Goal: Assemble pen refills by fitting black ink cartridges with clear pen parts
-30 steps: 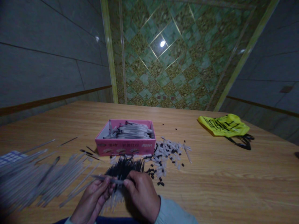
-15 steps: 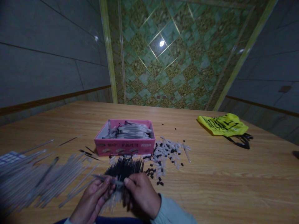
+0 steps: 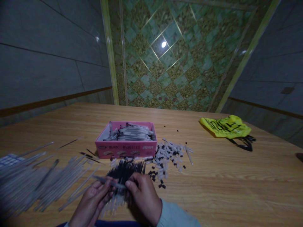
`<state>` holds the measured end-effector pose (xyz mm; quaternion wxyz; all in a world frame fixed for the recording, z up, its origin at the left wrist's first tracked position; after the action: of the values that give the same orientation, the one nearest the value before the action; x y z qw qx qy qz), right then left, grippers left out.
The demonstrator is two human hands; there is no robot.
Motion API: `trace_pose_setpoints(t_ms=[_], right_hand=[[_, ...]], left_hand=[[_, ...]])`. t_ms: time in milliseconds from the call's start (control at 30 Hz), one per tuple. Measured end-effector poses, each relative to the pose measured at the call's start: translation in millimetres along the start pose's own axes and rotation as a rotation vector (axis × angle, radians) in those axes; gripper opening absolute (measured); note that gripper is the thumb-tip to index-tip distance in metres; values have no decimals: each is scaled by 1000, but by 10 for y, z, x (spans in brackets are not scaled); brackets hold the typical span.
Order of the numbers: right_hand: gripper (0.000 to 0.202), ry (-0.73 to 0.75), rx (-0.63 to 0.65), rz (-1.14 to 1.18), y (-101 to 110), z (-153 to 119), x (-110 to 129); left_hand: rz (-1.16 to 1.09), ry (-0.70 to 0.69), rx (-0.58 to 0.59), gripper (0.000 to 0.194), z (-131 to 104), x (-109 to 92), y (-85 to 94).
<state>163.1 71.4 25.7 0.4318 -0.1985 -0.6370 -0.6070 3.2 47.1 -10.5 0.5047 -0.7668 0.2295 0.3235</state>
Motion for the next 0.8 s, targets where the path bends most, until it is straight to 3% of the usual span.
trace_pose_setpoints(t_ms=[167,300,367,500,567,800], right_hand=[[30,-17,45,58,-102,-17,-90],[42,-125,202,258,-263,24,-223],[41,-147,193,241,-227,72,-286],[17,-37,-96,-221,176,157,-303],[9,4,-181,-466,363,169,-275],[18,-92,-158,-942,682,241,-442]], left_hand=[[-2,5,-24,41,29,9,51],[10,7,-24,40,36,21,67],[23,1,-25,40,45,22,81],[-4,34,45,42,92,39,101],[-29,89,88,44,118,66,108],[-1,237,179,51,158,186,129]])
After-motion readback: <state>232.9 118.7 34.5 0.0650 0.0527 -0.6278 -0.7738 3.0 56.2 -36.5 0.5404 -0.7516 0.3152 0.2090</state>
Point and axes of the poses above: each hand's wrist, its own z-axis towards the middle knuckle, its own y-axis out of the back of the hand, x = y × z, the point moved 6 cm from there along z, towards the middle knuckle, and after that the axes turned 11 degrees about -z, right-handed, at the moved point
